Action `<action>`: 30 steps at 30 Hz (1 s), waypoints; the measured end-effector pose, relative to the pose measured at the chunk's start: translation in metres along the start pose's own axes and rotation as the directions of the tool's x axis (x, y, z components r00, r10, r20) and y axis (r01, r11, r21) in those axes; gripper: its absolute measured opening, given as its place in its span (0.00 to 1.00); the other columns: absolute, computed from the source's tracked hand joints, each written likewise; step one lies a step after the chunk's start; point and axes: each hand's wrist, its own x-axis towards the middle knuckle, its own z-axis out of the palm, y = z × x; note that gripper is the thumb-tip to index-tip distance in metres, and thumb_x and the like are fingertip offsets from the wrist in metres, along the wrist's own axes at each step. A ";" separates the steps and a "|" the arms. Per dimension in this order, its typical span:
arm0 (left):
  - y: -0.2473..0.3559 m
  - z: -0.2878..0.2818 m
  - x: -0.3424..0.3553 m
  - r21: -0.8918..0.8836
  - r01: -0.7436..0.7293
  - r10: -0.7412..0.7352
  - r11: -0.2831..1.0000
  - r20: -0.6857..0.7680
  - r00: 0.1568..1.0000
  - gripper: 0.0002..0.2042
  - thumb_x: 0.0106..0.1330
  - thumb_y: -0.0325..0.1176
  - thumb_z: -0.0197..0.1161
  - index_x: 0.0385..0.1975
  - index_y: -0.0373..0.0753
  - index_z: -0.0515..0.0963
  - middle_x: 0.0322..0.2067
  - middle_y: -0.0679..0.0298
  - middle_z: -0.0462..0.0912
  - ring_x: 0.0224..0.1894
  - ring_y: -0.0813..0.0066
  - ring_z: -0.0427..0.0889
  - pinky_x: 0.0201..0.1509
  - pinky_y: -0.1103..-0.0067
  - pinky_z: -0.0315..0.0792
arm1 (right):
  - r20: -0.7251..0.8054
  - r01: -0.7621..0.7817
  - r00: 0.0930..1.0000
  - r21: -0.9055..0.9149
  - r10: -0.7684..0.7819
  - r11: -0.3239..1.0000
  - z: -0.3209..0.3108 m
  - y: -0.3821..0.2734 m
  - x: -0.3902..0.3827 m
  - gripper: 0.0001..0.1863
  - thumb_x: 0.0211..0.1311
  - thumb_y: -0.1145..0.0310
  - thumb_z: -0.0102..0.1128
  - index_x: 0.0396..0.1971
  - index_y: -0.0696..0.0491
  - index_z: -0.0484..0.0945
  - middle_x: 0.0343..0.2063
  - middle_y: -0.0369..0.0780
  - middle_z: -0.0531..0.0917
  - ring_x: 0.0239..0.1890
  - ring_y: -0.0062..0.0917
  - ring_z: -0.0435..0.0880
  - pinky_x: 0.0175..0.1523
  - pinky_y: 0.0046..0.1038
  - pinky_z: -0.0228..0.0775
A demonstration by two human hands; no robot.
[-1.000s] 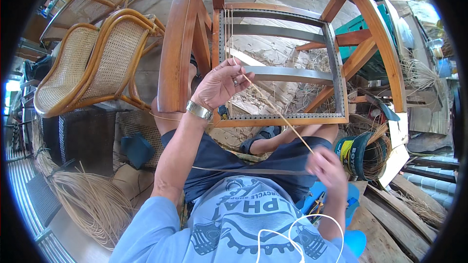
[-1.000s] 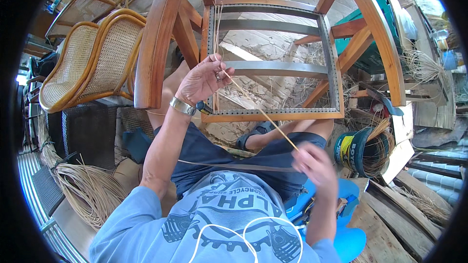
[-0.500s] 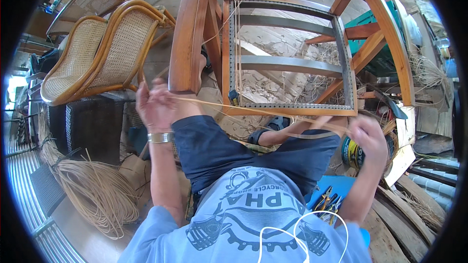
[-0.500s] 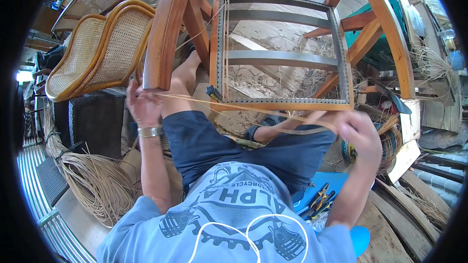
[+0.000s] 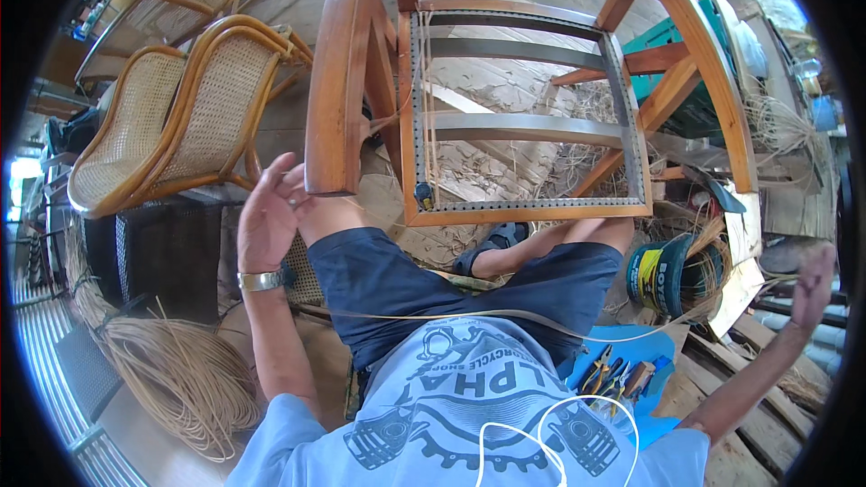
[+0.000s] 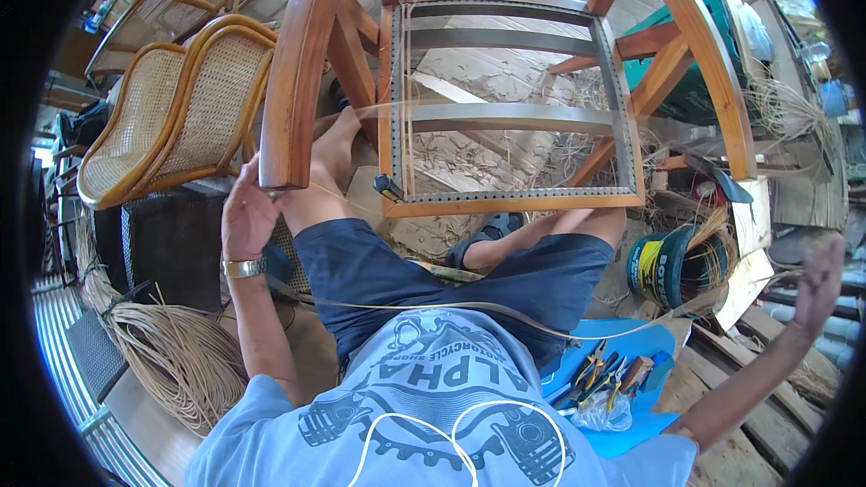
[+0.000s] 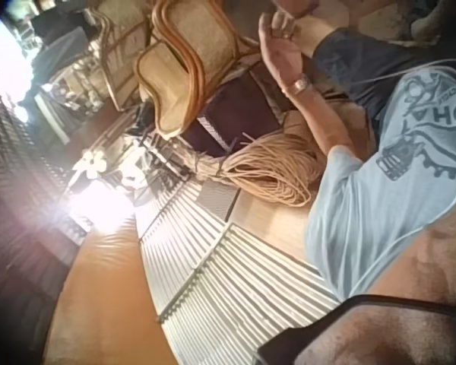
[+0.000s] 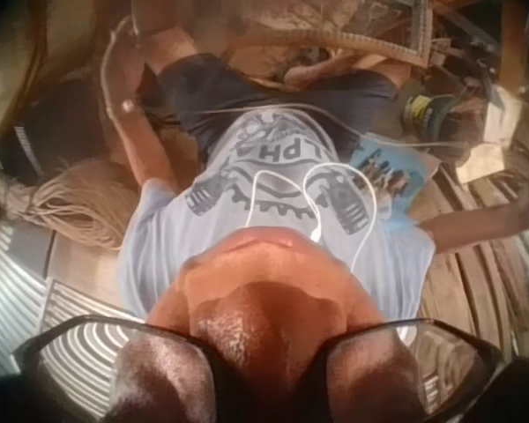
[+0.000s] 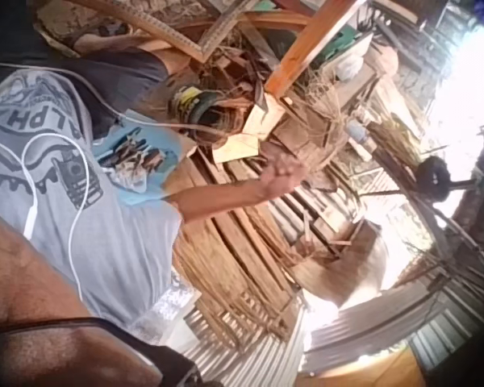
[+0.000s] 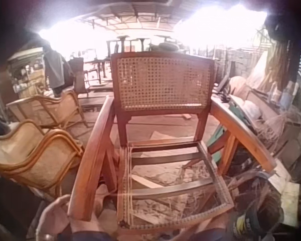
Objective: The recorder is repairing a wooden chair with a cane seat and back, weaving or securing cane strands.
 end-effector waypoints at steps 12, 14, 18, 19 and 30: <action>0.020 0.114 -0.059 0.904 -0.267 -0.677 0.334 0.427 0.600 0.11 0.67 0.37 0.66 0.38 0.35 0.81 0.31 0.61 0.84 0.33 0.74 0.83 0.38 0.78 0.75 | 0.011 0.012 1.000 -0.160 -0.011 0.987 0.146 0.084 -0.066 0.12 0.68 0.69 0.56 0.48 0.55 0.76 0.24 0.27 0.66 0.23 0.06 0.61 0.24 0.11 0.51; 0.055 0.149 -0.070 0.864 -0.334 -0.741 0.376 0.497 0.451 0.12 0.63 0.39 0.70 0.37 0.36 0.82 0.30 0.60 0.84 0.33 0.70 0.84 0.36 0.77 0.75 | 0.284 0.111 0.958 -0.488 0.037 0.866 0.220 0.101 -0.070 0.09 0.66 0.66 0.58 0.39 0.54 0.81 0.30 0.31 0.77 0.29 0.14 0.71 0.34 0.19 0.65; 0.079 0.219 -0.058 0.666 -0.630 -0.465 0.399 0.739 0.487 0.18 0.57 0.41 0.75 0.39 0.34 0.81 0.33 0.61 0.84 0.26 0.77 0.81 0.29 0.81 0.73 | 0.647 0.447 0.756 -0.617 0.095 0.648 0.338 0.135 -0.066 0.12 0.68 0.63 0.57 0.36 0.58 0.80 0.24 0.37 0.77 0.28 0.18 0.73 0.35 0.25 0.66; 0.071 0.236 -0.046 0.604 -0.676 -0.347 0.422 0.797 0.495 0.21 0.57 0.41 0.74 0.43 0.33 0.79 0.36 0.60 0.84 0.26 0.79 0.79 0.29 0.82 0.73 | 0.687 0.481 0.726 -0.541 0.032 0.690 0.351 0.137 -0.071 0.12 0.68 0.63 0.57 0.36 0.58 0.80 0.24 0.37 0.77 0.28 0.18 0.73 0.35 0.25 0.66; -0.057 0.344 0.141 0.571 -0.808 -0.700 0.145 0.637 0.324 0.21 0.68 0.52 0.60 0.30 0.36 0.80 0.21 0.65 0.74 0.23 0.74 0.71 0.29 0.78 0.66 | 0.523 0.103 0.843 -0.382 0.123 0.918 0.270 0.139 -0.080 0.12 0.67 0.65 0.59 0.33 0.59 0.80 0.20 0.32 0.71 0.24 0.13 0.67 0.29 0.20 0.57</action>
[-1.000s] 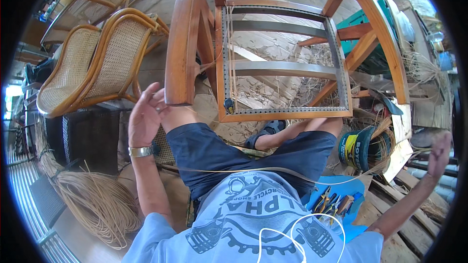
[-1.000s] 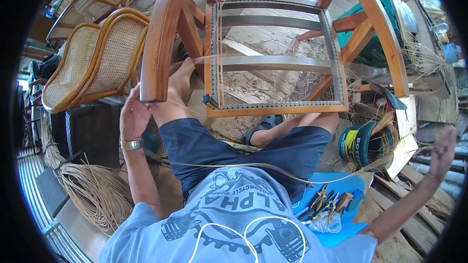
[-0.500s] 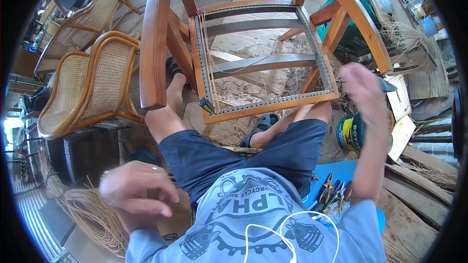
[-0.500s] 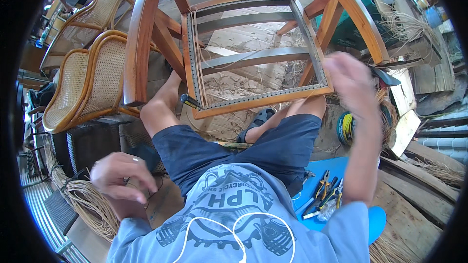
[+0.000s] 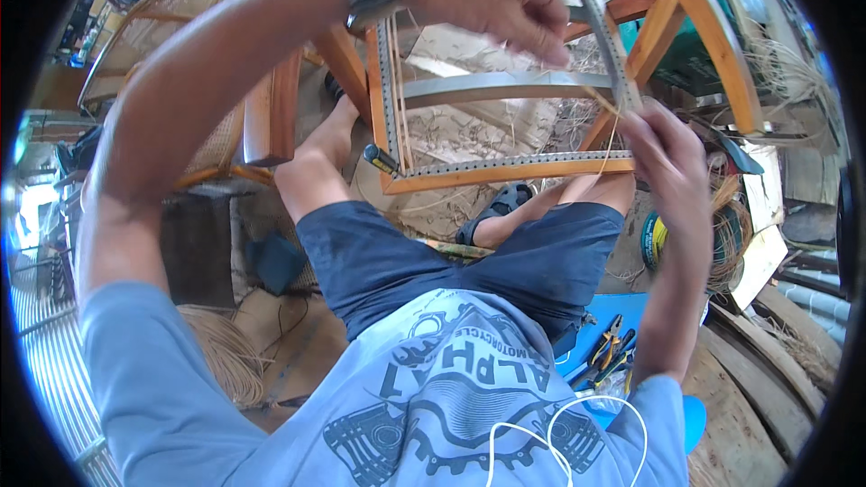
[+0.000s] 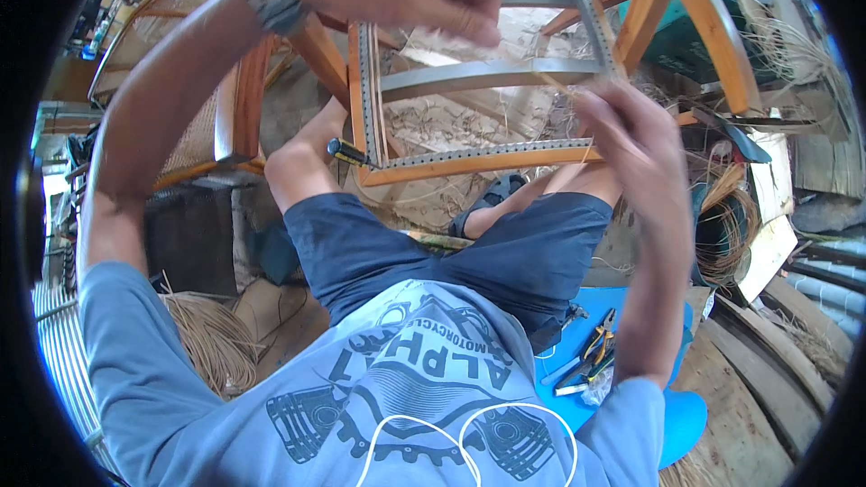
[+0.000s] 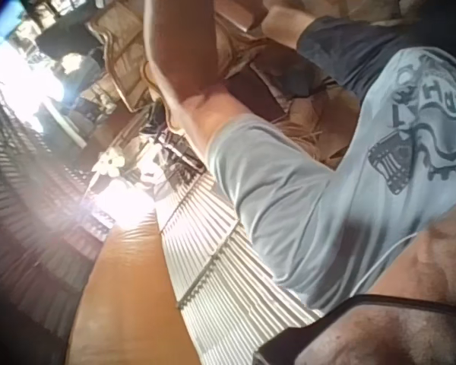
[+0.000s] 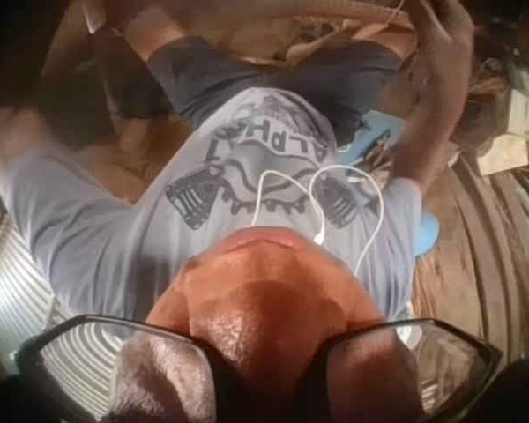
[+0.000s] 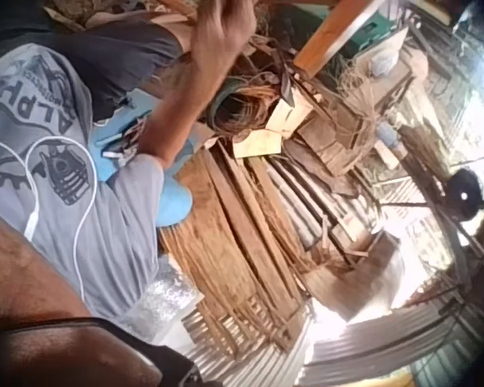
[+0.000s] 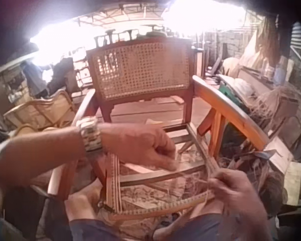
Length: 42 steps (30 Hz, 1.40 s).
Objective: The recorder is repairing a wooden chair with a cane seat and back, weaving or securing cane strands.
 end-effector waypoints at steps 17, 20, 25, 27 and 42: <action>-0.098 -0.038 0.062 0.542 0.248 -0.223 0.803 -0.113 0.968 0.30 0.62 0.57 0.57 0.43 0.30 0.79 0.38 0.48 0.83 0.40 0.58 0.83 0.43 0.66 0.77 | -0.098 -0.374 0.927 -0.182 0.362 0.909 -0.022 0.074 -0.074 0.10 0.67 0.66 0.59 0.32 0.58 0.78 0.21 0.27 0.69 0.23 0.10 0.63 0.27 0.18 0.52; -0.034 0.003 0.044 0.147 0.072 -0.099 0.986 0.184 0.978 0.38 0.63 0.68 0.54 0.45 0.29 0.79 0.40 0.48 0.82 0.38 0.65 0.82 0.40 0.70 0.76 | -0.027 -0.060 0.998 -0.107 0.057 0.992 0.029 0.054 0.005 0.09 0.70 0.67 0.57 0.38 0.58 0.79 0.22 0.29 0.70 0.24 0.10 0.64 0.28 0.17 0.54; -0.051 0.003 0.029 0.086 0.071 -0.088 0.994 0.211 0.973 0.31 0.67 0.61 0.56 0.36 0.32 0.82 0.32 0.54 0.84 0.31 0.69 0.81 0.37 0.70 0.75 | 0.039 -0.138 0.990 -0.012 0.138 0.990 0.019 0.034 0.010 0.09 0.70 0.66 0.57 0.35 0.56 0.78 0.22 0.28 0.69 0.26 0.10 0.64 0.30 0.16 0.53; -0.091 -0.022 0.016 0.265 0.104 -0.136 0.959 0.104 0.985 0.28 0.69 0.57 0.56 0.30 0.32 0.83 0.24 0.59 0.83 0.26 0.71 0.79 0.34 0.71 0.74 | -0.045 -0.322 0.947 -0.123 0.318 0.939 -0.012 0.045 -0.019 0.12 0.70 0.62 0.57 0.33 0.56 0.78 0.22 0.28 0.68 0.25 0.10 0.62 0.29 0.16 0.51; -0.083 -0.048 0.035 0.777 0.301 -0.235 0.552 -0.201 0.951 0.28 0.63 0.55 0.61 0.42 0.31 0.82 0.43 0.47 0.83 0.46 0.55 0.82 0.51 0.62 0.74 | -0.169 -0.366 0.931 -0.465 0.325 0.806 -0.043 0.063 -0.106 0.09 0.69 0.67 0.56 0.34 0.58 0.76 0.21 0.31 0.69 0.25 0.13 0.63 0.30 0.20 0.56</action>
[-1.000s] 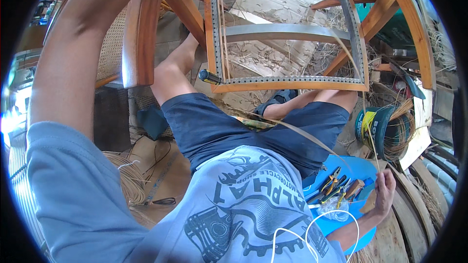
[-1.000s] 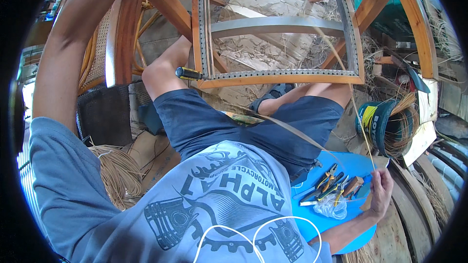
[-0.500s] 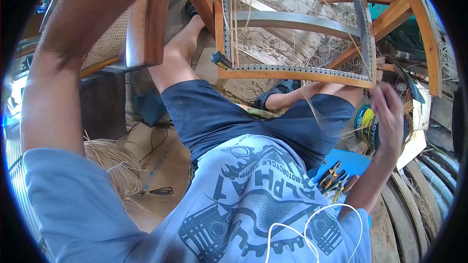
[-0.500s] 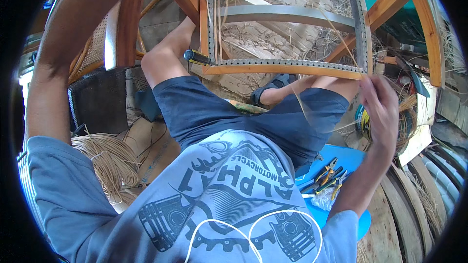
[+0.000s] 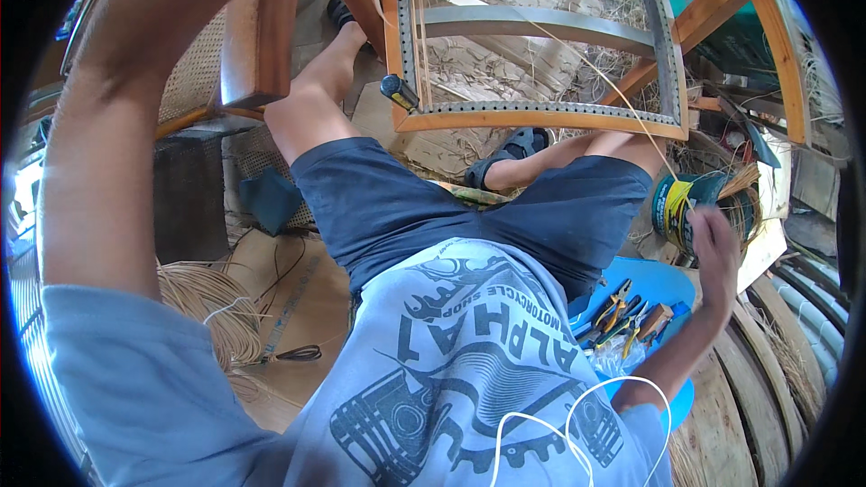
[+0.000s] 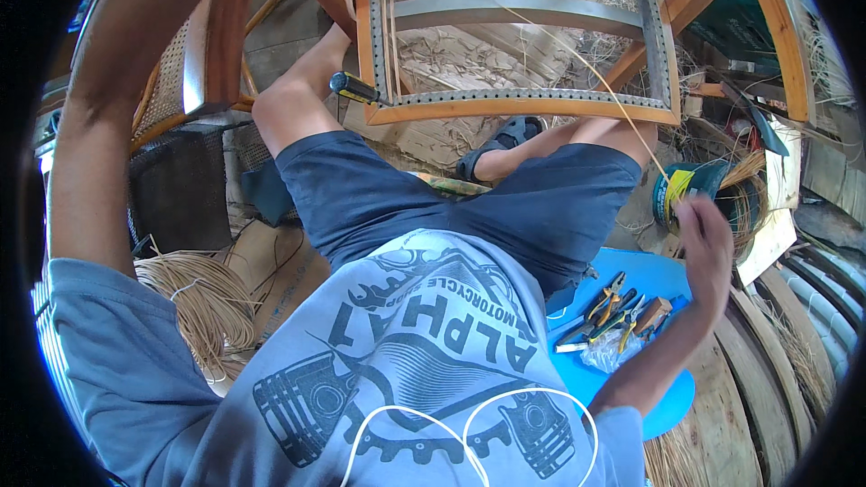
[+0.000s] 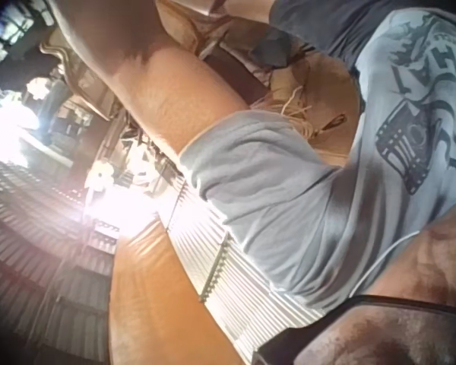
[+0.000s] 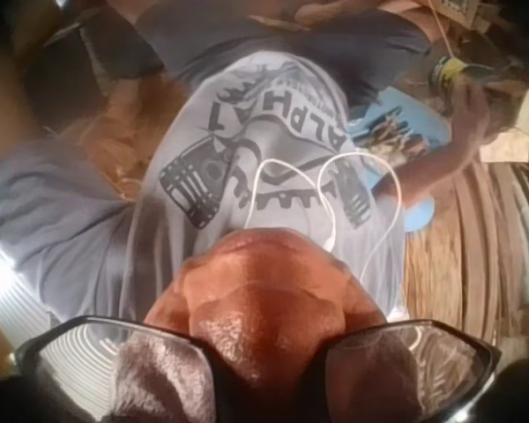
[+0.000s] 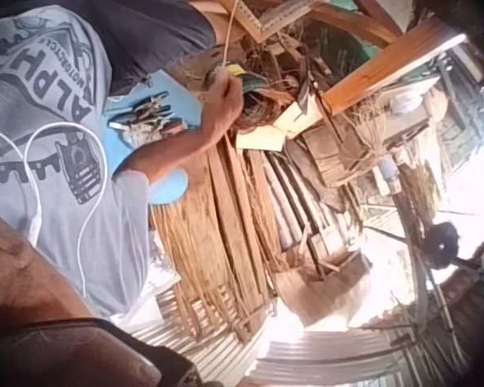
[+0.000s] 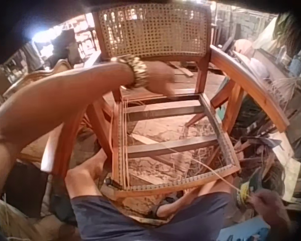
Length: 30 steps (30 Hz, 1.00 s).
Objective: The recorder is repairing a wooden chair with a cane seat and back, weaving or securing cane strands.
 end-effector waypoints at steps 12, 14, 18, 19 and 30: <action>0.065 -0.001 -0.034 -0.523 -0.284 0.327 0.804 -0.011 0.945 0.29 0.68 0.59 0.53 0.34 0.32 0.82 0.26 0.53 0.83 0.29 0.63 0.81 0.38 0.65 0.73 | 0.096 0.024 0.991 0.542 -0.090 0.840 0.039 -0.080 0.055 0.07 0.70 0.68 0.57 0.38 0.55 0.81 0.22 0.28 0.77 0.23 0.08 0.69 0.28 0.14 0.59; 0.035 0.017 -0.036 -0.475 -0.209 0.290 0.855 0.104 0.951 0.25 0.70 0.53 0.56 0.32 0.30 0.81 0.25 0.51 0.81 0.28 0.60 0.80 0.39 0.64 0.73 | 0.201 -0.133 0.978 0.447 0.045 0.885 0.042 -0.048 0.039 0.09 0.69 0.66 0.57 0.35 0.55 0.80 0.22 0.30 0.78 0.21 0.09 0.68 0.26 0.15 0.59; 0.012 0.050 -0.043 -0.409 -0.200 0.250 0.890 0.072 0.966 0.18 0.70 0.47 0.60 0.41 0.35 0.79 0.23 0.63 0.76 0.25 0.74 0.73 0.33 0.77 0.70 | 0.300 -0.250 0.947 0.465 0.114 0.849 0.042 0.018 0.005 0.08 0.68 0.66 0.57 0.35 0.55 0.80 0.22 0.30 0.78 0.22 0.11 0.70 0.26 0.16 0.61; 0.010 0.054 -0.040 -0.328 -0.243 0.262 0.913 0.016 0.965 0.18 0.70 0.47 0.59 0.40 0.35 0.79 0.23 0.63 0.75 0.24 0.73 0.72 0.33 0.77 0.69 | 0.319 -0.243 0.942 0.423 0.107 0.873 0.041 0.029 0.000 0.09 0.68 0.65 0.57 0.35 0.55 0.80 0.22 0.31 0.78 0.22 0.12 0.71 0.27 0.17 0.62; -0.013 0.052 -0.017 -0.236 -0.162 0.127 0.958 -0.157 0.979 0.14 0.71 0.41 0.59 0.41 0.34 0.74 0.30 0.61 0.76 0.26 0.72 0.74 0.31 0.74 0.72 | 0.478 -0.285 0.878 0.536 -0.008 0.794 0.049 0.033 -0.001 0.08 0.65 0.68 0.60 0.33 0.57 0.82 0.27 0.30 0.80 0.31 0.12 0.76 0.39 0.18 0.69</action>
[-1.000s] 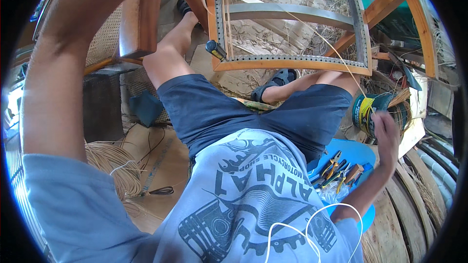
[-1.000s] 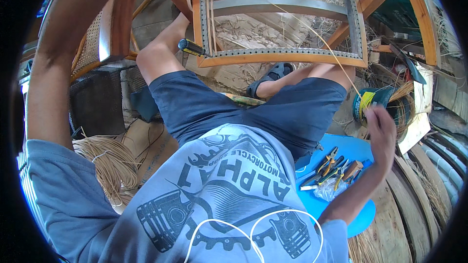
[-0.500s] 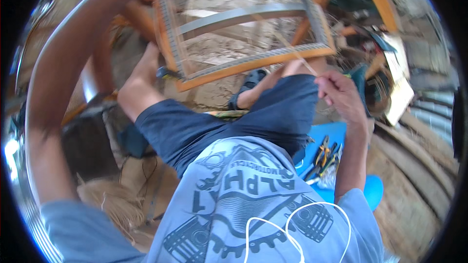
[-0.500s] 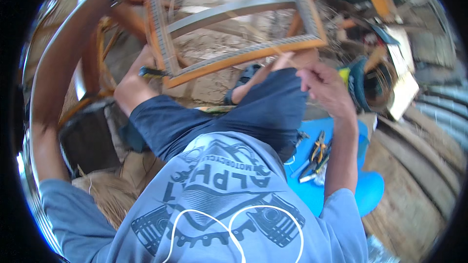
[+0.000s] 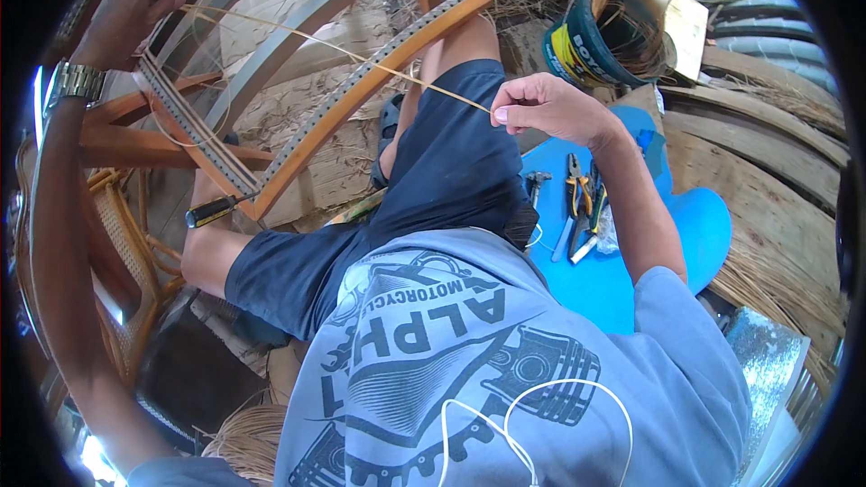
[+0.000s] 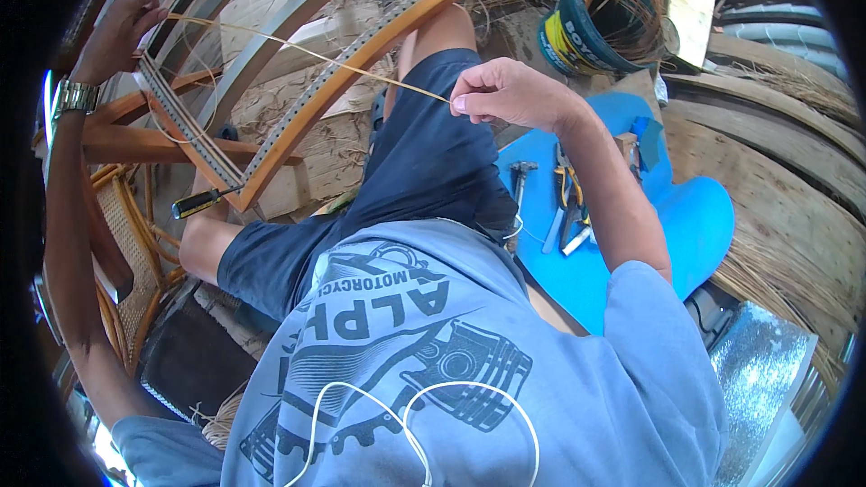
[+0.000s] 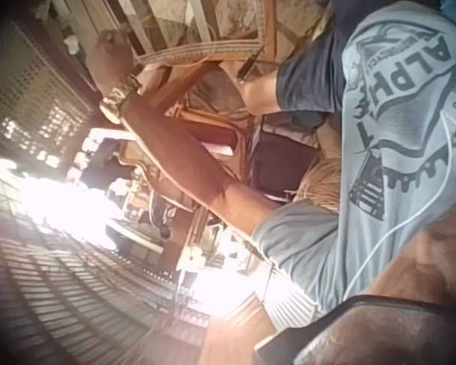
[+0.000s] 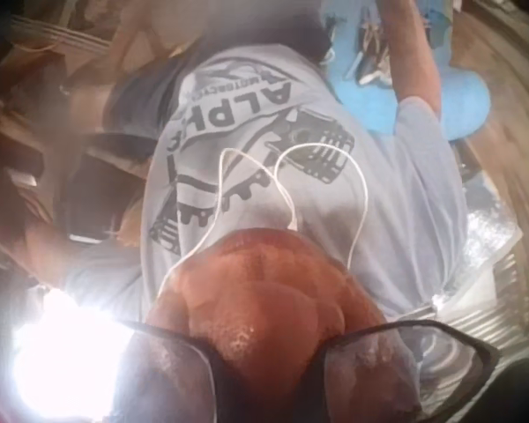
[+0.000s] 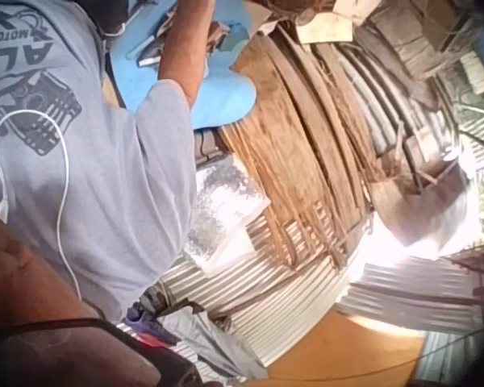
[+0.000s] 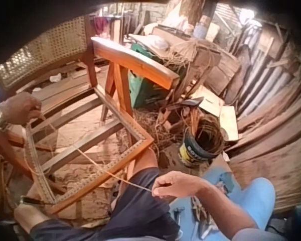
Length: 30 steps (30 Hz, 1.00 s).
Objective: The recorder is repairing a wooden chair with a cane seat and back, weaving or securing cane strands.
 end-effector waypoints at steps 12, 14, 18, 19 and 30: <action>0.277 0.022 -0.088 -0.885 0.453 -0.252 0.104 0.417 0.873 0.20 0.75 0.43 0.53 0.54 0.30 0.73 0.41 0.62 0.81 0.36 0.82 0.76 0.39 0.85 0.70 | -0.143 0.214 0.974 0.322 -0.176 0.922 0.064 -0.017 0.045 0.10 0.62 0.65 0.60 0.34 0.57 0.81 0.31 0.34 0.82 0.33 0.14 0.77 0.41 0.19 0.69; 0.295 0.069 -0.070 -0.844 0.509 -0.294 -0.168 0.535 0.792 0.26 0.76 0.49 0.49 0.57 0.28 0.70 0.46 0.60 0.80 0.36 0.81 0.78 0.38 0.85 0.70 | -0.205 0.182 0.968 0.189 -0.142 0.965 0.072 -0.007 0.037 0.10 0.62 0.65 0.59 0.34 0.58 0.81 0.29 0.34 0.82 0.32 0.15 0.77 0.40 0.20 0.69; 0.314 0.130 -0.033 -0.910 0.262 -0.407 -0.320 0.382 0.830 0.20 0.72 0.45 0.58 0.50 0.31 0.77 0.37 0.65 0.82 0.34 0.83 0.79 0.37 0.85 0.71 | -0.272 0.184 0.953 0.176 -0.132 0.967 0.081 0.016 0.020 0.09 0.62 0.68 0.58 0.33 0.59 0.80 0.26 0.32 0.80 0.30 0.13 0.75 0.37 0.19 0.67; 0.316 0.135 -0.029 -0.895 0.252 -0.382 -0.368 0.393 0.837 0.17 0.71 0.41 0.60 0.47 0.32 0.79 0.35 0.66 0.82 0.33 0.83 0.79 0.37 0.85 0.71 | -0.283 0.139 0.957 0.239 -0.068 0.961 0.084 0.024 0.013 0.08 0.62 0.70 0.58 0.32 0.59 0.80 0.26 0.31 0.80 0.30 0.12 0.74 0.37 0.19 0.66; 0.320 0.156 -0.001 -0.850 0.249 -0.396 -0.464 0.451 0.800 0.07 0.70 0.33 0.62 0.40 0.35 0.79 0.34 0.64 0.83 0.34 0.81 0.79 0.39 0.84 0.73 | -0.944 -0.518 0.302 -0.281 -0.134 0.808 0.063 0.200 -0.091 0.18 0.58 0.66 0.64 0.45 0.60 0.75 0.40 0.47 0.79 0.45 0.40 0.78 0.55 0.39 0.69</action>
